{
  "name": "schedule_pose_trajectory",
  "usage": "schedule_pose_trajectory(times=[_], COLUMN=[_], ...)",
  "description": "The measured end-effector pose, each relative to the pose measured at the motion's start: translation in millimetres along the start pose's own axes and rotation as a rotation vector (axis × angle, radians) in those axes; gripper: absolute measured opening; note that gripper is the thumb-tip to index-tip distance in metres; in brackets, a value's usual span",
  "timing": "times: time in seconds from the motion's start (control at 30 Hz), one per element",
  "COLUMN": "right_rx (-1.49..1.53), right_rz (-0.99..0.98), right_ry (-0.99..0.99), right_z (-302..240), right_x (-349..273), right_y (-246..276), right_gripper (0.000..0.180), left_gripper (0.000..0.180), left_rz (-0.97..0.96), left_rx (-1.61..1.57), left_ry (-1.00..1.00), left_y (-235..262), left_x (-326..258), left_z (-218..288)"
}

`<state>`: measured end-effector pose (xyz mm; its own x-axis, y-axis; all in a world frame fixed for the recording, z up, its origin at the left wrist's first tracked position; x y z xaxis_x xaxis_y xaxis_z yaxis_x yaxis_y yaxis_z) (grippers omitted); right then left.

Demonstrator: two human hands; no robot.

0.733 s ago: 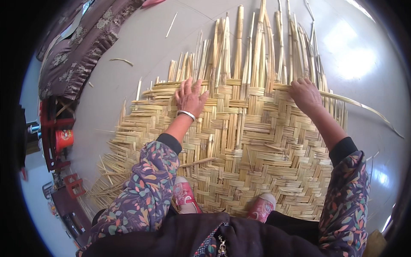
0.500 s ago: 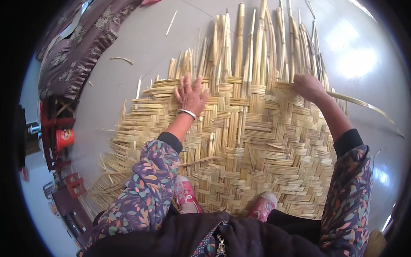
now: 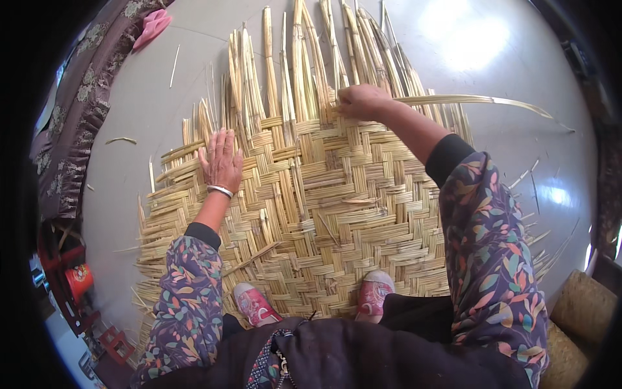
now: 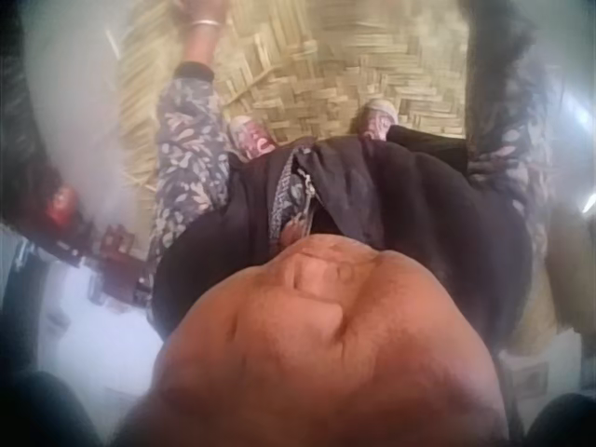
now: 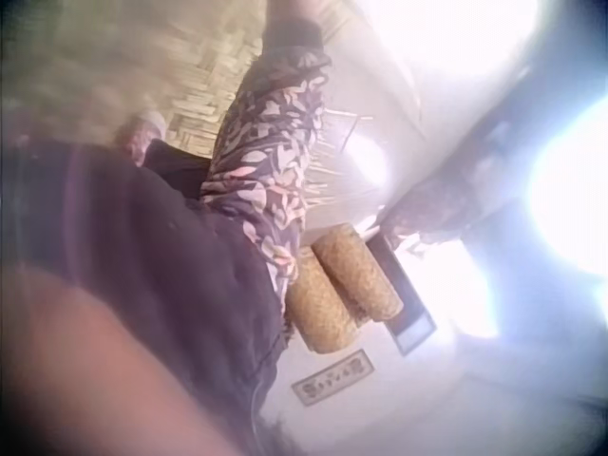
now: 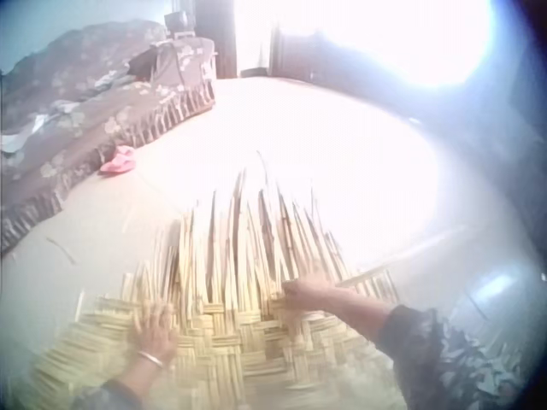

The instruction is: The person weaves a flat basket using dried palm leaves by hand. They interlace the leaves in a crisscross pattern, adjust the weave, and occasionally trim excess material.

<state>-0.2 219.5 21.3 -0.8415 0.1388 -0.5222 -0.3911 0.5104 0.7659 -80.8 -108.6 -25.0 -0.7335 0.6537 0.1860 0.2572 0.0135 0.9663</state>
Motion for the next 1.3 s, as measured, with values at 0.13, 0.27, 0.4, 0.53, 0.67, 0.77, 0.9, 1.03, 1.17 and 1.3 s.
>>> schedule_pose_trajectory(times=[0.13, 0.27, 0.4, 0.53, 0.67, 0.77, 0.9, 1.03, 1.17, 1.3], right_rx=[0.059, 0.064, 0.093, 0.083, 0.049, 0.050, 0.090, 0.108, 0.086, 0.083], right_rz=[-0.011, -0.008, -0.038, -0.045, -0.110, -0.091, -0.104, -0.058, -0.060, -0.074], right_ry=[0.045, 0.097, 0.150, 0.109, 0.069, 0.050, 0.085, 0.160, 0.118, 0.039], right_z=[-4.3, 11.4, 12.5, 21.2, 24.3, 24.7, 18.3, 8.4, -0.2, -4.1], right_x=[6.4, 16.3, 18.8, 20.6, 14.5, 14.0, 17.4, 20.5, 25.3, 12.2], right_y=[-5.3, -5.2, 9.7, 12.5, 11.1, 9.3, 2.5, -2.9, -6.4, 2.5], right_gripper=[0.030, 0.033, 0.032, 0.026, 0.029, 0.025, 0.021, 0.021, 0.028, 0.033], left_gripper=[0.054, 0.053, 0.049, 0.047, 0.048, 0.048, 0.050, 0.052, 0.052, 0.050], left_rz=[-0.013, 0.021, 0.026, 0.058, 0.078, 0.083, 0.102, 0.092, 0.053, 0.003], left_rx=[-0.113, -0.089, -0.027, 0.000, 0.021, 0.017, 0.023, 0.003, 0.003, 0.028], left_ry=[0.021, 0.024, 0.020, 0.025, 0.024, 0.025, 0.024, 0.008, 0.042, 0.058], left_y=[-0.4, 0.7, 5.4, 5.9, 7.7, 7.6, 7.9, 7.3, 5.9, 4.7], left_x=[-0.3, 3.4, 2.6, -0.8, -2.0, -1.9, -2.4, 0.4, 0.2, -1.6], left_z=[-5.9, -0.9, 1.6, -1.2, -2.1, -0.5, -2.6, 0.5, -0.5, -4.0])
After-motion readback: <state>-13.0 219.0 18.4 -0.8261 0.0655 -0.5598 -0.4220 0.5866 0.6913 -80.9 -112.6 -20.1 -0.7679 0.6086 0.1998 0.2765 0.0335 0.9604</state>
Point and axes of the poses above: each hand's wrist, its own x-axis towards the middle knuckle, its own y-axis out of the back of the hand, z = x × y, the point moved 5 cm from there along x, towards the middle knuckle, and after that the axes turned 9 degrees about x, right-handed, at the moved point
